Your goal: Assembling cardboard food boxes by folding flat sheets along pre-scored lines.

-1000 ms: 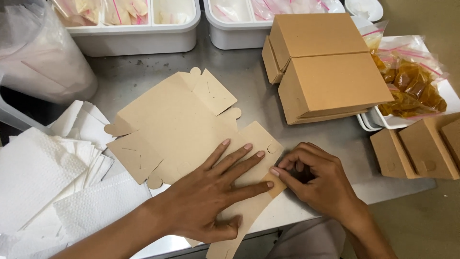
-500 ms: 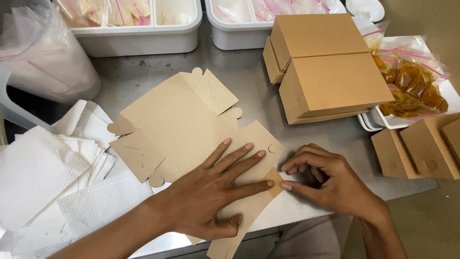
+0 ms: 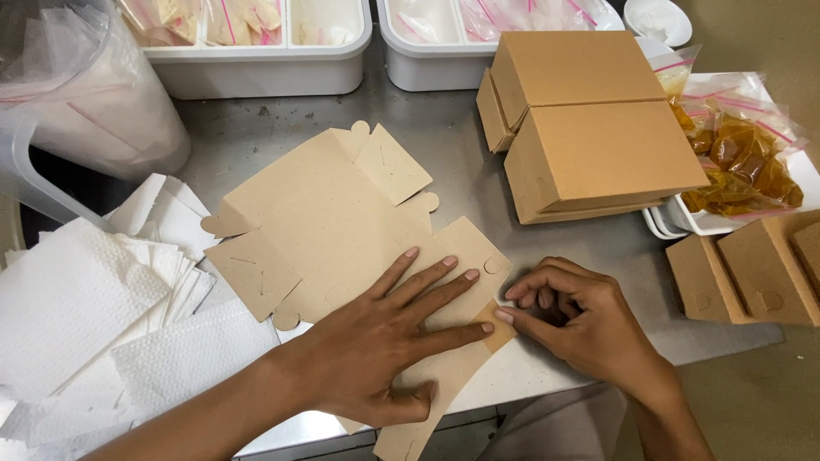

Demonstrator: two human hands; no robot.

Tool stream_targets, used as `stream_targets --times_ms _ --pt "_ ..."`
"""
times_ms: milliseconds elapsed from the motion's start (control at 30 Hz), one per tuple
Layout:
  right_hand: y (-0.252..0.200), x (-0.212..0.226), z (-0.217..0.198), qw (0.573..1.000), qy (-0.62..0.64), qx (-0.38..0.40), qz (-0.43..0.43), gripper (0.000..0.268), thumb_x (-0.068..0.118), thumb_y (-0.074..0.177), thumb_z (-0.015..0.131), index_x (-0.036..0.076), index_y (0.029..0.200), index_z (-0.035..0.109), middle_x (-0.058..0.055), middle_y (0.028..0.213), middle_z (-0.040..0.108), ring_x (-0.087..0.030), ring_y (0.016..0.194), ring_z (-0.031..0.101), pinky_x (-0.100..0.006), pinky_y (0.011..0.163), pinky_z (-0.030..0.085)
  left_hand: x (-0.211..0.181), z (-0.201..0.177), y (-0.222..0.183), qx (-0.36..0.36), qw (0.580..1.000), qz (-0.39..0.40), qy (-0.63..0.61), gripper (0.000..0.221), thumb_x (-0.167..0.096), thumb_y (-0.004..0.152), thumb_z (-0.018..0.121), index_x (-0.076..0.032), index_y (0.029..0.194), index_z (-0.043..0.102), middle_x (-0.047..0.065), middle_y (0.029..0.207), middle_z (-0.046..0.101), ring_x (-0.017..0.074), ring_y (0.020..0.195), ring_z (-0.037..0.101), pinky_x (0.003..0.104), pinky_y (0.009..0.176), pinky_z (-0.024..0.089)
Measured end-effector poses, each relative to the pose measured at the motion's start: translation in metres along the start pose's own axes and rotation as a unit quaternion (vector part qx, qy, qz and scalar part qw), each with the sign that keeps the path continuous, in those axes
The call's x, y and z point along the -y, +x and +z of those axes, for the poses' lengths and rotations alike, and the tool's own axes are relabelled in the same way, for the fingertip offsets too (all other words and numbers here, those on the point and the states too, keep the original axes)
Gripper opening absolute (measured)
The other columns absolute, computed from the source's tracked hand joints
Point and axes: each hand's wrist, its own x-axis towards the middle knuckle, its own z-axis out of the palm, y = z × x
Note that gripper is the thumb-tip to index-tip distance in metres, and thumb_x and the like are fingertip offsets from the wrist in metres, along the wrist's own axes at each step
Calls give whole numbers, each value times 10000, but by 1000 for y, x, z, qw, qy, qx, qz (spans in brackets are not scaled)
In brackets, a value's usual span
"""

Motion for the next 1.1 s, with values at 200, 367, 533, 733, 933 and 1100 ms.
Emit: stream_targets --times_ms 200,367,533,733,933,1100 --pt "3 12 10 998 -17 -46 32 104 198 802 874 119 815 809 32 726 685 -63 637 542 -204 592 453 -1 -2 1 10 1000 1 -1 732 -330 858 582 -139 1554 461 290 1653 327 483 1571 222 646 1262 77" --pt "1 8 7 999 -23 -36 -10 127 193 804 871 115 867 792 25 784 695 -63 665 575 -201 607 470 0 -1 1 5 1000 1 3 731 -334 849 581 -144 1547 474 286 1650 337 476 1567 243 638 1265 85" --pt "-2 1 -6 1000 -8 21 6 189 180 789 887 153 962 815 31 863 699 -54 686 578 -207 570 431 -1 -4 0 3 1000 -1 -12 716 -323 863 579 -143 1548 472 289 1647 342 484 1569 240 643 1268 74" --pt "-1 0 -19 994 50 94 16 247 149 752 940 170 974 836 34 887 694 -68 721 551 -209 560 386 1 -16 4 65 992 -24 -106 867 -375 744 710 -78 1525 478 307 1675 225 452 1590 104 612 1250 -21" --pt "-4 -5 -15 995 53 82 16 276 137 713 962 173 960 843 35 890 707 -65 727 567 -211 542 390 4 -32 2 82 979 -57 -178 793 -265 730 715 -73 1478 536 259 1689 236 391 1599 114 579 1251 -40" --pt "-6 1 -7 999 13 46 7 215 174 786 866 134 996 851 11 955 717 -86 779 609 -229 622 436 8 -44 -10 234 955 -72 -168 1298 -363 540 932 -113 1621 260 236 1724 -71 363 1579 -208 595 1150 -252"
